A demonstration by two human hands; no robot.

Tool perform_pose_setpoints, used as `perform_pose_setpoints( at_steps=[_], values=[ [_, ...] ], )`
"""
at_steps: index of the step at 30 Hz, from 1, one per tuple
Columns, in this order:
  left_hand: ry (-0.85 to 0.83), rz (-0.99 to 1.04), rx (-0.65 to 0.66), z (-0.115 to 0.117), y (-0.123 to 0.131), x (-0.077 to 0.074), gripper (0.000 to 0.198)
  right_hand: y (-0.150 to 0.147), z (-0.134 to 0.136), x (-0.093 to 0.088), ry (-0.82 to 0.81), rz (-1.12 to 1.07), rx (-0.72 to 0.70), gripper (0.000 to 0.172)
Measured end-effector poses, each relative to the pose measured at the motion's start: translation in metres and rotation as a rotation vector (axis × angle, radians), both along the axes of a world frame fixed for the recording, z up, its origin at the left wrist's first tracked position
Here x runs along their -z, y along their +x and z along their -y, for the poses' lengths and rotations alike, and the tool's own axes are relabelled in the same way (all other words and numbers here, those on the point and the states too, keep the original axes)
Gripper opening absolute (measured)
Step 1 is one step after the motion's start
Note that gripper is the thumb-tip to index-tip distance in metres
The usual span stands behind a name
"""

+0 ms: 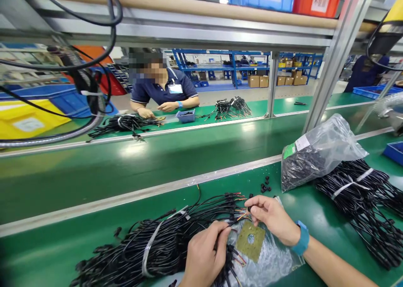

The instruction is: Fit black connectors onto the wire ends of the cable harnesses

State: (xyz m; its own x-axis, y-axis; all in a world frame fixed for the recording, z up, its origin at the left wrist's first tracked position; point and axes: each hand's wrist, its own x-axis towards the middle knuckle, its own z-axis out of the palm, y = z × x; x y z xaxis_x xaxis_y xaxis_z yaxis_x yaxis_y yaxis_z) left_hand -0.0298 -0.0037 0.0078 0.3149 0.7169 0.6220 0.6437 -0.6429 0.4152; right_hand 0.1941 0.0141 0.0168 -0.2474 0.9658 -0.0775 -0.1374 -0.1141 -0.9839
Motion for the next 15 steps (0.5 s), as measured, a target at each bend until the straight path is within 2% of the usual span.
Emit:
perform_pose_setpoints(
  at_steps=[7, 15],
  values=[
    [0.009, 0.015, 0.000, -0.0001, 0.0004, -0.0001, 0.010, 0.0003, 0.0009, 0.0032, 0.058, 0.051, -0.026, 0.052],
    [0.011, -0.022, 0.000, -0.0010, 0.0003, -0.0016, 0.012, -0.0026, 0.0047, -0.0036, 0.039, 0.031, -0.076, 0.047]
  ],
)
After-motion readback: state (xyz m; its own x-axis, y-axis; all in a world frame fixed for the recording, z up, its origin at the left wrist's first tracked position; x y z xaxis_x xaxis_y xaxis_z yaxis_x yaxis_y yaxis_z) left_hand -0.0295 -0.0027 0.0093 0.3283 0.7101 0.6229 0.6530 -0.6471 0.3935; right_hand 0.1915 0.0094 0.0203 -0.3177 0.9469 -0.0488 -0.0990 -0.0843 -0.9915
